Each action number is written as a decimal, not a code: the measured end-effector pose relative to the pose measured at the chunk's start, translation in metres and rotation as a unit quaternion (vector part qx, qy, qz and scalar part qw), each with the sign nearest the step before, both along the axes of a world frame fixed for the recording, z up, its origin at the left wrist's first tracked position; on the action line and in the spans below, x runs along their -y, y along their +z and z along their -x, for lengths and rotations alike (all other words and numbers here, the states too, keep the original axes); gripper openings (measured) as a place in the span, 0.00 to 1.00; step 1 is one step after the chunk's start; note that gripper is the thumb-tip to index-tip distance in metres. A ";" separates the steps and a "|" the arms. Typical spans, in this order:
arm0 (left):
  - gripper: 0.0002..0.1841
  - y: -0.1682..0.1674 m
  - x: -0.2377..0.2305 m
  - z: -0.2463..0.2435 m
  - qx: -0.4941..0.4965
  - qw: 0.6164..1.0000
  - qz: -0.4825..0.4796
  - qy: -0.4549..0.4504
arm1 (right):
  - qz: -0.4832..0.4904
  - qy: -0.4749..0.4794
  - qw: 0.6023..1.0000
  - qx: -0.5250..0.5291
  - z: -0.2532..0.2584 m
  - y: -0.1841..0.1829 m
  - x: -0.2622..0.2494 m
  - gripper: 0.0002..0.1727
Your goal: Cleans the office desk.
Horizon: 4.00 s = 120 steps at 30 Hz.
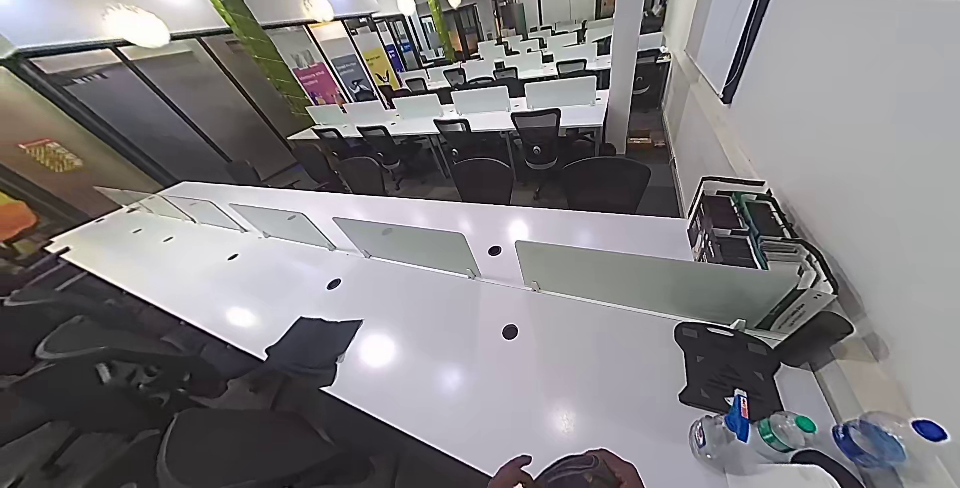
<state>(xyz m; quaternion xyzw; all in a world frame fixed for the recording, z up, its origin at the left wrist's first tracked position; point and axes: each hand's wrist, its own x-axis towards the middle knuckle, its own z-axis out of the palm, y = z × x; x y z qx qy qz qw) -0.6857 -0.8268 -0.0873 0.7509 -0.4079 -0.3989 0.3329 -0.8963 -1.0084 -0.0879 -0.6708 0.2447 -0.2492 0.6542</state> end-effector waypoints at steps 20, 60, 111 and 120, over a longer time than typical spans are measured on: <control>0.12 -0.007 0.003 -0.004 -0.096 0.992 0.039 0.071 | -0.050 -0.059 0.994 -0.081 0.027 -0.031 0.007 0.11; 0.24 -0.134 -0.033 -0.056 0.161 0.957 -0.236 0.057 | 0.268 0.184 0.831 -0.451 -0.055 -0.167 -0.009 0.37; 0.37 -0.279 0.052 -0.180 0.355 0.928 0.093 -0.062 | 0.368 -0.082 0.797 -0.472 -0.348 -0.274 0.123 0.34; 0.41 -0.266 0.043 -0.190 0.250 0.955 0.158 -0.011 | 0.351 0.011 0.833 -0.427 -0.268 -0.255 -0.044 0.34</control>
